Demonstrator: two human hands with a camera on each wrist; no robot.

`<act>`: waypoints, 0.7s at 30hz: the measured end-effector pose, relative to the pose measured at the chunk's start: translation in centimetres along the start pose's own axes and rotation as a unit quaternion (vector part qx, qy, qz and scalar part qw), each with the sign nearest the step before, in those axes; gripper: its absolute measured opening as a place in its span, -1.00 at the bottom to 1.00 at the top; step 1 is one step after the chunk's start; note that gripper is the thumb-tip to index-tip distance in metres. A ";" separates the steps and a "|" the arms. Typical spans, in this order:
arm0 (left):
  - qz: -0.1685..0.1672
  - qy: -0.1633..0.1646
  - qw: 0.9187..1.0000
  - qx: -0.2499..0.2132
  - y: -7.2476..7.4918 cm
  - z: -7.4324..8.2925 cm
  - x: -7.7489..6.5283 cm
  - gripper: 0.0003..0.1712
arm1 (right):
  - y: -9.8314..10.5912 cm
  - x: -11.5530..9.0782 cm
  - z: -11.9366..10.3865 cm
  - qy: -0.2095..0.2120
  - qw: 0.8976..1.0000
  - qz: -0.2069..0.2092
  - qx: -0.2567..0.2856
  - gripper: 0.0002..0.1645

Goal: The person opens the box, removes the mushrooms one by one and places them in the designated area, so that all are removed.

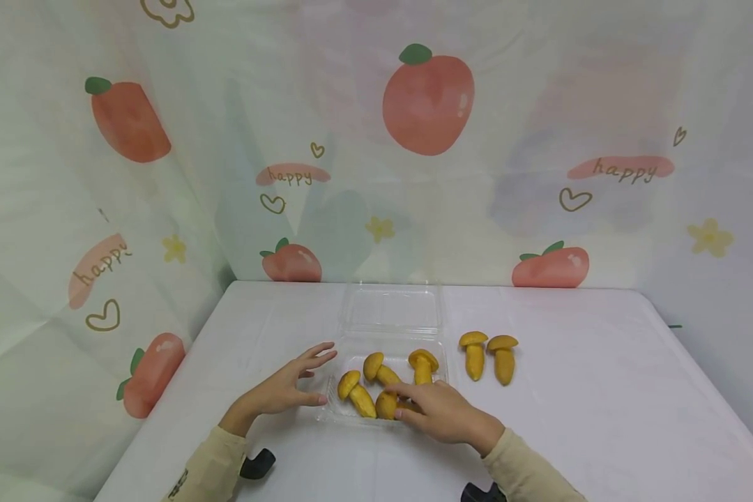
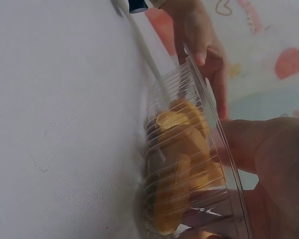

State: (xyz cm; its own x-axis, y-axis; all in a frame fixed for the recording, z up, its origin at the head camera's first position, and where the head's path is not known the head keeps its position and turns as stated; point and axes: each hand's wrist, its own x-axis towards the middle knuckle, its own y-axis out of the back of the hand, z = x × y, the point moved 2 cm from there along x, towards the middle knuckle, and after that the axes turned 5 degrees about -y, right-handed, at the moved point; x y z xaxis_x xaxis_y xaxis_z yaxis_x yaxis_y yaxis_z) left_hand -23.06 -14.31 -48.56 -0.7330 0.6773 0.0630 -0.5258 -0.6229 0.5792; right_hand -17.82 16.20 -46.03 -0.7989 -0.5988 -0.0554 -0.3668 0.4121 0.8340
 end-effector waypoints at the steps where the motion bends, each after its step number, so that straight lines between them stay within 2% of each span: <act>1: 0.000 0.000 1.000 0.000 0.0 0.0 0.0 -0.04 | 0.0 0.0 0.0 -0.001 1.000 -0.002 -0.002 -0.46; 9: -0.001 0.001 1.000 -0.001 0.0 0.1 0.0 -0.04 | -0.3 0.1 0.3 -0.001 1.000 -0.007 0.005 -0.51; 13: -0.001 -0.002 1.000 0.003 -0.1 0.0 0.0 -0.04 | -0.4 0.0 0.5 0.004 1.000 0.013 0.005 -0.53; 21: -0.001 0.007 1.000 0.001 0.0 0.0 -0.1 -0.04 | -0.2 -0.1 0.5 -0.017 0.999 0.029 0.041 -0.51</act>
State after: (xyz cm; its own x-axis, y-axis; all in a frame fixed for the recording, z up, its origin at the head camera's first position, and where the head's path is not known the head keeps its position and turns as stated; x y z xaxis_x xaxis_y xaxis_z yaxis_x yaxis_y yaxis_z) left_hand -22.99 -14.30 -48.58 -0.7383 0.6727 0.0496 -0.5263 -0.6205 0.5814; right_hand -17.89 16.54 -46.51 -0.8356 -0.5485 -0.0285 -0.3558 0.5010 0.7889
